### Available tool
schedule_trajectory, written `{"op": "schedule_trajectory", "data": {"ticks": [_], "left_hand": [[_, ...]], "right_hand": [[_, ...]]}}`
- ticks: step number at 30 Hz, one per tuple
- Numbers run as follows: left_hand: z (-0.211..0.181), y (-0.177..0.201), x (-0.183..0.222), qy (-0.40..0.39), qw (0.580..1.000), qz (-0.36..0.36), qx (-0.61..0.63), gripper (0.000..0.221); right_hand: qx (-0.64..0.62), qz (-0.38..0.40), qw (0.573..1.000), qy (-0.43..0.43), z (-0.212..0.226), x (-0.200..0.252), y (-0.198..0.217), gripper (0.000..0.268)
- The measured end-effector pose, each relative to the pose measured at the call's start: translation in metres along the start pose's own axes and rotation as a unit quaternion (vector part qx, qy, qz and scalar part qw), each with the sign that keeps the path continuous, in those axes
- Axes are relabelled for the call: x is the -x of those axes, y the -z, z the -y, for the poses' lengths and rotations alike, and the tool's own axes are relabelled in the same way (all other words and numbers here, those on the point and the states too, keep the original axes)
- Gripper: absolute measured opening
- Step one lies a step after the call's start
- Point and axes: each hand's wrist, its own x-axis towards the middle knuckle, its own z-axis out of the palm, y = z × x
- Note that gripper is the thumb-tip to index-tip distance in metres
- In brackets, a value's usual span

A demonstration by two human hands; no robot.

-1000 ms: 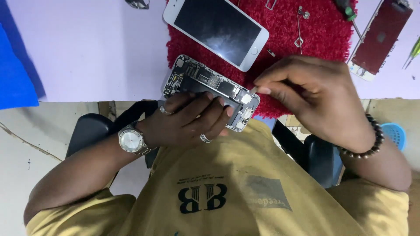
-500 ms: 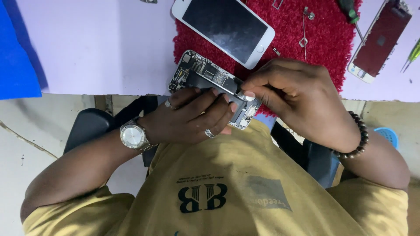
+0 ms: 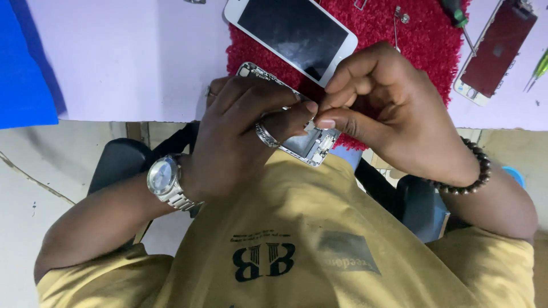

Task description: Disassembling a mobile phone by removing internal screws and components at a repair bench.

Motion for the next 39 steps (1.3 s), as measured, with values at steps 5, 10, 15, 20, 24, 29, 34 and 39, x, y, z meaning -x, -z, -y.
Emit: {"op": "schedule_trajectory", "data": {"ticks": [5,10,15,20,24,29,34,39], "left_hand": [[0.004,0.008,-0.016,-0.03,0.997,0.002,0.078,0.019],[-0.005,0.012,-0.031,-0.085,0.993,-0.005,0.08,0.008],[0.002,0.009,-0.023,-0.061,0.998,-0.014,0.005,0.012],[-0.005,0.005,-0.019,-0.071,0.99,0.019,-0.122,0.009],[-0.005,0.0,-0.014,-0.107,0.983,0.029,-0.145,0.012],[-0.01,-0.003,-0.008,-0.145,0.964,0.02,-0.221,0.013],[-0.014,-0.003,0.0,-0.156,0.968,0.03,-0.195,0.027],[-0.004,0.012,0.01,-0.055,0.989,0.067,-0.118,0.022]], "right_hand": [[-0.07,-0.003,0.997,0.017,0.004,-0.004,0.004,0.028],[-0.024,-0.031,0.999,0.026,0.012,-0.001,0.006,0.033],[0.035,-0.047,0.995,0.082,0.019,0.002,0.004,0.018],[0.305,-0.034,0.915,0.261,0.017,0.004,0.007,0.01],[0.371,-0.017,0.883,0.288,0.012,0.005,0.006,0.012],[0.465,-0.035,0.825,0.32,0.01,0.009,0.002,0.015],[0.531,-0.052,0.779,0.329,0.002,0.012,0.003,0.014],[0.439,-0.012,0.814,0.38,-0.016,0.001,0.021,0.02]]}}
